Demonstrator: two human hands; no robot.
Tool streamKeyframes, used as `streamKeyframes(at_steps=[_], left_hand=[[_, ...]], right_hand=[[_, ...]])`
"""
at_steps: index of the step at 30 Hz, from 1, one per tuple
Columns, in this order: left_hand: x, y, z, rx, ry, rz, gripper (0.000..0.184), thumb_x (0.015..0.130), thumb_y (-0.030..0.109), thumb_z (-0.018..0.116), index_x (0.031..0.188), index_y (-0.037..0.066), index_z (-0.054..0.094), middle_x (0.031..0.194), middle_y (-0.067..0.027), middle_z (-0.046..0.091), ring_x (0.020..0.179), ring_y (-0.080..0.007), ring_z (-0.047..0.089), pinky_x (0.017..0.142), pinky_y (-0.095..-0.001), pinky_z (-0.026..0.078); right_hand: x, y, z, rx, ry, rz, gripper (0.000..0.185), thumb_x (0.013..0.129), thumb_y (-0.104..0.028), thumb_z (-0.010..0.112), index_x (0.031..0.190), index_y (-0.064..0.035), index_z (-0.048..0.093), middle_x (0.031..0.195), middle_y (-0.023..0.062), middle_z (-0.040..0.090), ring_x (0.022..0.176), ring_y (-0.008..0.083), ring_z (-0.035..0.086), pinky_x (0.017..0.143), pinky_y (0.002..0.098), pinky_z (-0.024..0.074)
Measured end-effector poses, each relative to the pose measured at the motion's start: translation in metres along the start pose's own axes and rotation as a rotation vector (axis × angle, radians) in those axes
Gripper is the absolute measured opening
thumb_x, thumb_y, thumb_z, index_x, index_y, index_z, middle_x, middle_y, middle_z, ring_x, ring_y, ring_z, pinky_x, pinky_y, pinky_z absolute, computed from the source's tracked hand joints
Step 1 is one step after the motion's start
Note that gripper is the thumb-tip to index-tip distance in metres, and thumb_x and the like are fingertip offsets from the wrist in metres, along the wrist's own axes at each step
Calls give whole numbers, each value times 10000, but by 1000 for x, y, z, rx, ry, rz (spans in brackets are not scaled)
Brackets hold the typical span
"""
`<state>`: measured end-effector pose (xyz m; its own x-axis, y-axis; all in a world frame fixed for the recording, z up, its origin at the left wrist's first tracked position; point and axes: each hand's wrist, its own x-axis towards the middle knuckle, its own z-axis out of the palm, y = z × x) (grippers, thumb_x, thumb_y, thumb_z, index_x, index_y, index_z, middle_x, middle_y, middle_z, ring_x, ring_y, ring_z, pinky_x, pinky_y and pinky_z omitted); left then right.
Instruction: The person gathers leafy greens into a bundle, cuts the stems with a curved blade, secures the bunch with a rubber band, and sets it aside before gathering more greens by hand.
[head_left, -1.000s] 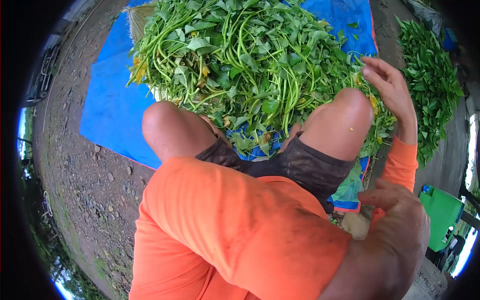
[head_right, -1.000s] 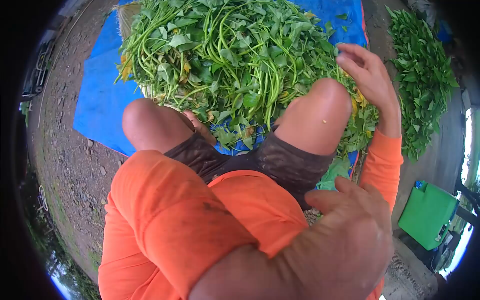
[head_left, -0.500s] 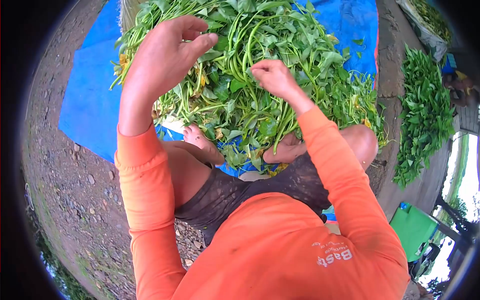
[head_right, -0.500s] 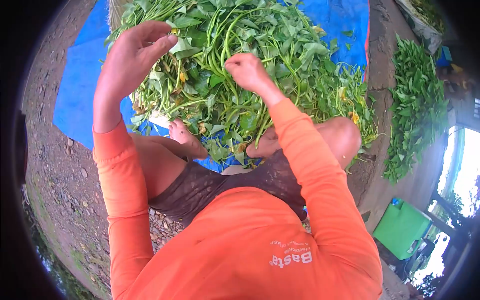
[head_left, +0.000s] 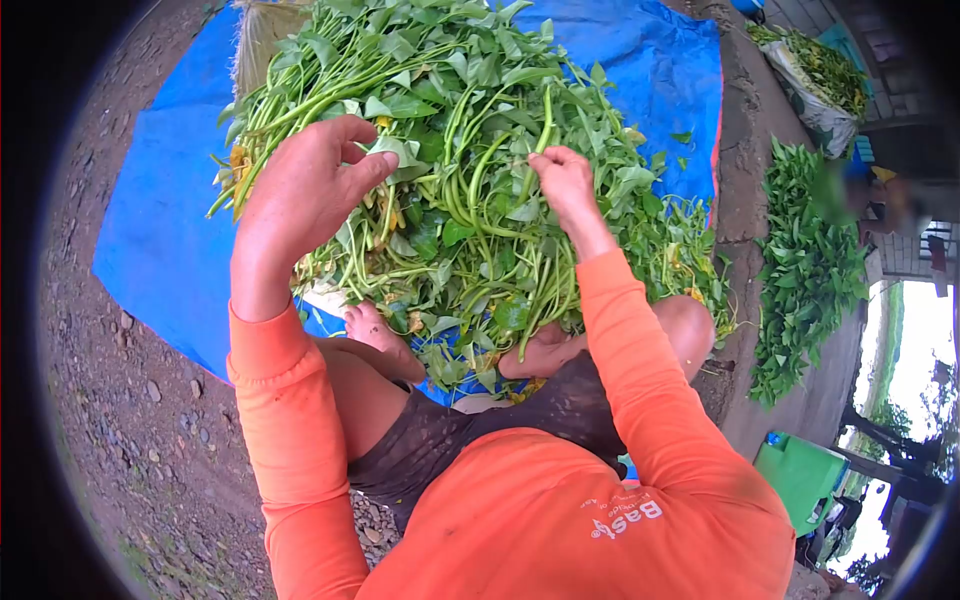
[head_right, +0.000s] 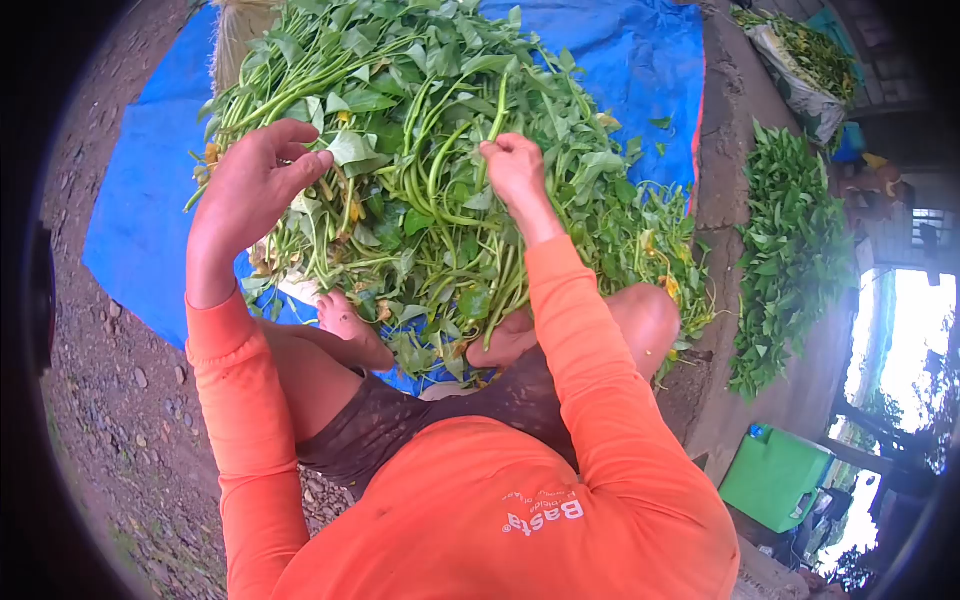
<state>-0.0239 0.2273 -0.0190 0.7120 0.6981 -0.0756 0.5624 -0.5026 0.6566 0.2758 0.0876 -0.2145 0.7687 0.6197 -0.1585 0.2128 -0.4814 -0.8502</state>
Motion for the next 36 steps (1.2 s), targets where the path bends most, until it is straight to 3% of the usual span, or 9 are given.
streamKeyframes(at_steps=[4,9,12,16,22,25,26,30,36], left_hand=[[-1,12,8,-55,-38,62,475,989,277,756,1312,-62,673,1066,-199,788,938,-249,757,836,-385,593],[-7,47,35,-296,-72,191,409,1009,229,742,1307,-45,687,1151,-154,780,1043,-203,732,918,-363,578],[-8,66,55,-497,-179,279,345,1018,209,730,1264,-32,711,1055,-57,766,944,-126,695,852,-310,571],[-18,106,81,-895,-228,208,292,1016,253,758,1175,8,774,945,2,743,787,-59,613,672,-231,507],[-14,115,114,-829,-142,279,320,1038,328,733,1089,14,767,900,15,717,812,-48,618,694,-243,499],[-12,106,114,-875,-214,213,313,1082,357,665,1144,54,715,934,7,714,829,-78,679,706,-258,561],[-9,100,113,-842,-230,186,328,1089,368,651,1171,57,712,940,7,720,827,-80,684,709,-252,562],[-9,87,105,-746,-252,120,373,1104,399,618,1262,73,705,952,5,736,806,-73,688,705,-235,557],[-6,70,105,-991,-541,-37,355,1127,358,571,1285,74,712,884,21,700,730,-60,667,626,-201,534]], right_hand=[[-34,-55,-115,376,-201,-37,223,1039,-273,715,1189,-109,728,1029,-18,761,850,58,625,724,250,460],[-63,-69,-174,649,-279,-166,249,1056,-264,709,1236,-93,722,1035,6,781,875,72,666,772,249,482],[-100,-77,-179,809,-317,-216,247,1059,-238,706,1241,-73,725,1031,24,783,893,85,678,788,265,500],[-144,-91,-160,482,-145,-342,230,1055,-207,713,1218,-46,740,1027,24,780,919,74,671,801,251,515],[-185,-91,-104,391,-44,-505,245,1036,-103,712,1240,32,724,1120,79,767,1040,134,695,888,306,571],[-189,-82,-119,-198,178,-824,272,1000,-93,726,1241,33,724,1219,137,755,1168,189,687,874,347,591],[-188,-75,-124,-264,159,-779,383,974,-78,715,1342,25,683,1395,187,678,1298,258,647,929,379,604],[-166,-51,-141,204,-6,-424,559,1000,-66,669,1535,20,530,1597,196,517,1406,266,576,1092,381,550],[-135,-42,-169,521,-283,-208,536,1069,-125,593,1595,-66,506,1612,82,532,1452,236,535,1056,333,512]])
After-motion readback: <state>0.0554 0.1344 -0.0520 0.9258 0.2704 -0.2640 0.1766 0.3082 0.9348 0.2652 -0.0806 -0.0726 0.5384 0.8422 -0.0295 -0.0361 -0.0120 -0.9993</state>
